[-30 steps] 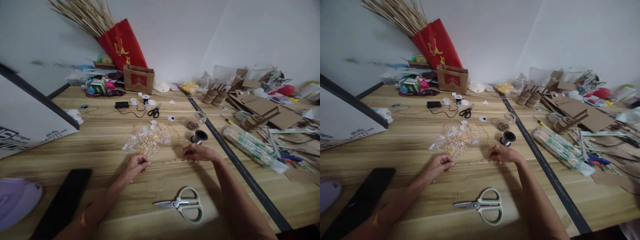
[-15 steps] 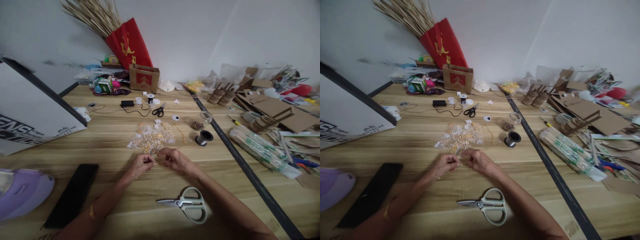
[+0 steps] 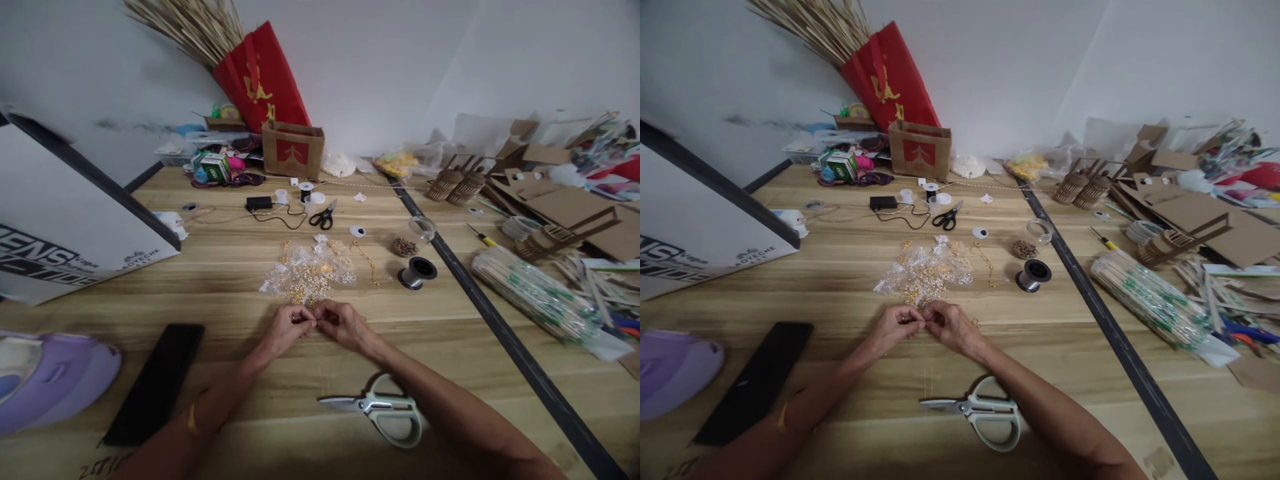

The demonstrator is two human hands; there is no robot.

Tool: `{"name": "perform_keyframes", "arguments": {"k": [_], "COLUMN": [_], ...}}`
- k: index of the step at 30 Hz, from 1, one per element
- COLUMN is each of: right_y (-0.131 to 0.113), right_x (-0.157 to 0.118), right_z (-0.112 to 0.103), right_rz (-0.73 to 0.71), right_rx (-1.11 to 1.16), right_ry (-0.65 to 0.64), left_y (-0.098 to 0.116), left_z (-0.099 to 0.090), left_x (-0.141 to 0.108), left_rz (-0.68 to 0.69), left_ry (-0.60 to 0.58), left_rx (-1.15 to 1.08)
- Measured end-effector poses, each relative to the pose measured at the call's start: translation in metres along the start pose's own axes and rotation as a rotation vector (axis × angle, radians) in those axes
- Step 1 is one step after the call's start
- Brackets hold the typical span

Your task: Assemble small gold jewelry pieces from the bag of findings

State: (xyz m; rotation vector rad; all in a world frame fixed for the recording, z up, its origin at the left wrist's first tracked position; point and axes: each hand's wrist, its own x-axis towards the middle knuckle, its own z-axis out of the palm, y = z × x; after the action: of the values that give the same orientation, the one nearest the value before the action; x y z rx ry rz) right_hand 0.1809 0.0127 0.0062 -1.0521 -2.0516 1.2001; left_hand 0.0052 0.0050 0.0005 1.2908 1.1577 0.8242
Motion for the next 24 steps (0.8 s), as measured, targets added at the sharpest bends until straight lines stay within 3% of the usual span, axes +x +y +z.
{"name": "perform_keyframes", "arguments": {"k": [13, 24], "right_y": [0.013, 0.016], "right_x": [0.0, 0.0], "right_z": [0.008, 0.01], "right_rz": [-0.044, -0.08], "right_rx": [0.078, 0.093], "right_ry": [0.104, 0.099], "left_y": [0.001, 0.003], "left_z": [0.001, 0.001], "left_x": [0.001, 0.0], "left_rz": [-0.04, -0.052], "left_ry": [0.011, 0.007], "left_rx": [-0.016, -0.014]}}
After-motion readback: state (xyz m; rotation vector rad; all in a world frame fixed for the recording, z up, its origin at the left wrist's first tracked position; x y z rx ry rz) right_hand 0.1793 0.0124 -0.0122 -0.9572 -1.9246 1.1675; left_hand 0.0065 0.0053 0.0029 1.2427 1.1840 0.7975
